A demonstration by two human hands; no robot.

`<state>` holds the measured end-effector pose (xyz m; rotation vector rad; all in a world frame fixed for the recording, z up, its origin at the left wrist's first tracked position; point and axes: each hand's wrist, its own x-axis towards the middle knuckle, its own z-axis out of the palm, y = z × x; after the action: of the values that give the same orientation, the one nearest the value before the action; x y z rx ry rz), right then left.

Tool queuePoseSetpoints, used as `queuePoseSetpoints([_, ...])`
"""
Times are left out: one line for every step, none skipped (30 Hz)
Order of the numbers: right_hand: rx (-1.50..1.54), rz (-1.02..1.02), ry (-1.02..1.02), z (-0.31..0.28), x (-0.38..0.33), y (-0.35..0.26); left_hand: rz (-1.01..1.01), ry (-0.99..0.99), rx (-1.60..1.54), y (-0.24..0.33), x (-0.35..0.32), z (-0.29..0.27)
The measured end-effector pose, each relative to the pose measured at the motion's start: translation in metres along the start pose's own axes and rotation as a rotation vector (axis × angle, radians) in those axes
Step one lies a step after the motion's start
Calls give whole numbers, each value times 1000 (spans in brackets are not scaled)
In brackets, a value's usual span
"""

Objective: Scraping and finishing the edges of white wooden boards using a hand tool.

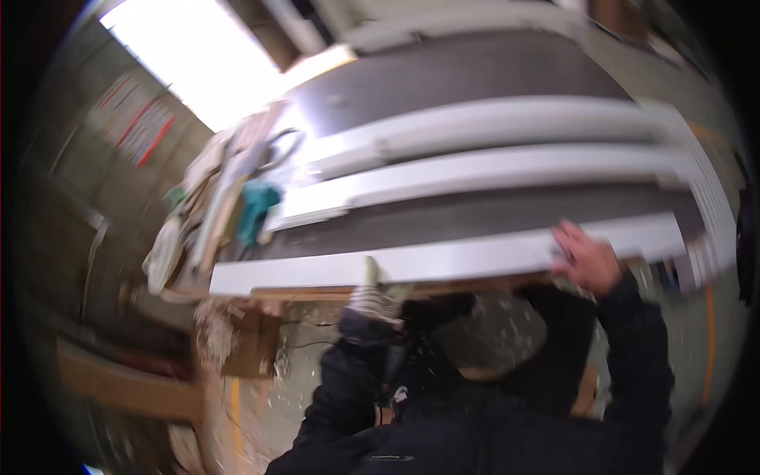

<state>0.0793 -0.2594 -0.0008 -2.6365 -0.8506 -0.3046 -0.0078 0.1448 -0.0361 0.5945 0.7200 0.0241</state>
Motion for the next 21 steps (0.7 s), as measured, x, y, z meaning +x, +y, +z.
queuePoseSetpoints([-31,29,-60,-3,5,6,-32,132,262,1,-18,32])
queuePoseSetpoints([-58,2,-29,8,4,17,-58,168,460,-5,-10,35])
queuePoseSetpoints([-37,44,-116,14,12,16,-506,-572,109,19,42,-30])
queuePoseSetpoints([-13,28,113,31,4,20,-355,-545,301,18,42,-30])
queuePoseSetpoints([86,111,96,39,1,15,-2,-348,639,-4,12,5])
queuePoseSetpoints([87,256,79,34,-5,-1,412,-168,939,-19,-16,31])
queuePoseSetpoints([235,377,139,35,-13,-14,627,-265,1038,-31,-11,32])
queuePoseSetpoints([376,480,206,32,-25,-16,853,-363,1101,-46,-4,36])
queuePoseSetpoints([355,528,216,29,-41,-6,1031,-479,1351,-60,-5,58])
queuePoseSetpoints([469,588,271,27,-55,3,1200,-604,1596,-75,-3,84])
queuePoseSetpoints([590,643,330,27,-68,9,1292,-666,1762,-88,4,100])
queuePoseSetpoints([580,684,305,21,-82,23,1401,-714,1924,-94,11,113])
queuePoseSetpoints([446,645,395,22,-97,43,1393,-759,1986,-95,28,109])
queuePoseSetpoints([302,609,482,20,-114,65,1391,-797,1977,-95,34,110])
queuePoseSetpoints([298,621,488,9,-119,78,1325,-756,2007,-91,38,108])
queuePoseSetpoints([396,746,547,-4,-124,89,1257,-712,2038,-87,40,105])
queuePoseSetpoints([490,875,603,-13,-130,99,1240,-719,2013,-84,29,102])
queuePoseSetpoints([485,889,607,-12,-137,114,1282,-735,2031,-79,30,91])
queuePoseSetpoints([261,892,661,-3,-144,129,1316,-751,2022,-77,32,81])
queuePoseSetpoints([44,885,701,-1,-143,135,1347,-757,2021,-77,32,78])
queuePoseSetpoints([-64,963,595,6,-143,133,1333,-768,2030,-77,35,76])
